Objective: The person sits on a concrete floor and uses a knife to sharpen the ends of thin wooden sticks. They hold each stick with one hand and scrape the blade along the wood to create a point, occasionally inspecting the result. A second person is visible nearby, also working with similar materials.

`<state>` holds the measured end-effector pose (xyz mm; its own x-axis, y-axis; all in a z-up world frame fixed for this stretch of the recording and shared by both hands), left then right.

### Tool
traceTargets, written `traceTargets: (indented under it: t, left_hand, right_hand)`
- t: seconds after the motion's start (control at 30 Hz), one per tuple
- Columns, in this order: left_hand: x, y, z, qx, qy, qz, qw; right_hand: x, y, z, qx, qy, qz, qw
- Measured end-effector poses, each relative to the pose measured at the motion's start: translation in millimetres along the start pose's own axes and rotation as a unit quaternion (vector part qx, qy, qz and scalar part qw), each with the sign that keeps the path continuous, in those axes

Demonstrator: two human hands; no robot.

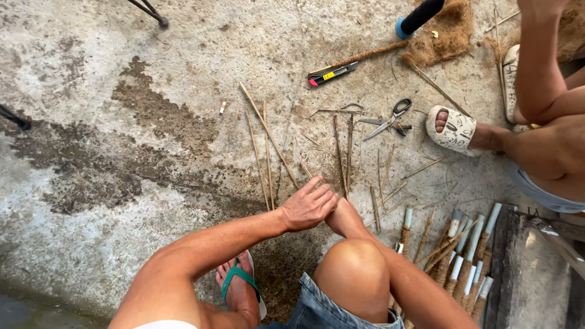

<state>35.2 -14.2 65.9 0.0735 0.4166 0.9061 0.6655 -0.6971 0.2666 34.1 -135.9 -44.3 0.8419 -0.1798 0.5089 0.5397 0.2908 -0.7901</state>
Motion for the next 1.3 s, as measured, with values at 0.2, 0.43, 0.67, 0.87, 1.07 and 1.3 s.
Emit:
traceTargets:
  t: [0.2,0.43,0.67,0.87,1.07,1.3]
  left_hand:
    - [-18,12,10,-0.022,-0.016,-0.007,1.0]
    - [10,10,26,0.001,-0.056,-0.033,0.998]
    - [13,10,25,0.003,-0.055,-0.032,0.998]
    - [17,9,33,0.02,-0.066,-0.046,0.997]
    - [15,13,45,0.049,-0.057,-0.056,0.996]
    - [-5,14,29,0.038,-0.032,-0.033,0.998]
  right_hand:
    - [8,6,-9,-0.072,0.065,-0.003,0.995]
    - [26,7,3,-0.023,0.073,-0.03,0.997]
    - [22,2,1,-0.05,0.119,-0.019,0.991]
    - [25,11,8,-0.039,0.112,-0.041,0.992]
    - [42,22,16,-0.026,0.104,-0.046,0.993]
    - [26,17,0,0.003,0.149,-0.046,0.988]
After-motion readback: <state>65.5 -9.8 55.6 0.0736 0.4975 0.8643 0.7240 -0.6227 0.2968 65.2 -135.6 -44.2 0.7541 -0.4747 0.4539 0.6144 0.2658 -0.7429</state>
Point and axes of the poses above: each hand's wrist, its own y-axis towards the middle knuckle, its own x-axis out of the back of the hand, z = x × y, the point moved 9 cm from there along y, towards the middle knuckle, and after that the axes turned 13 degrees about z, right-handed, at the moved point
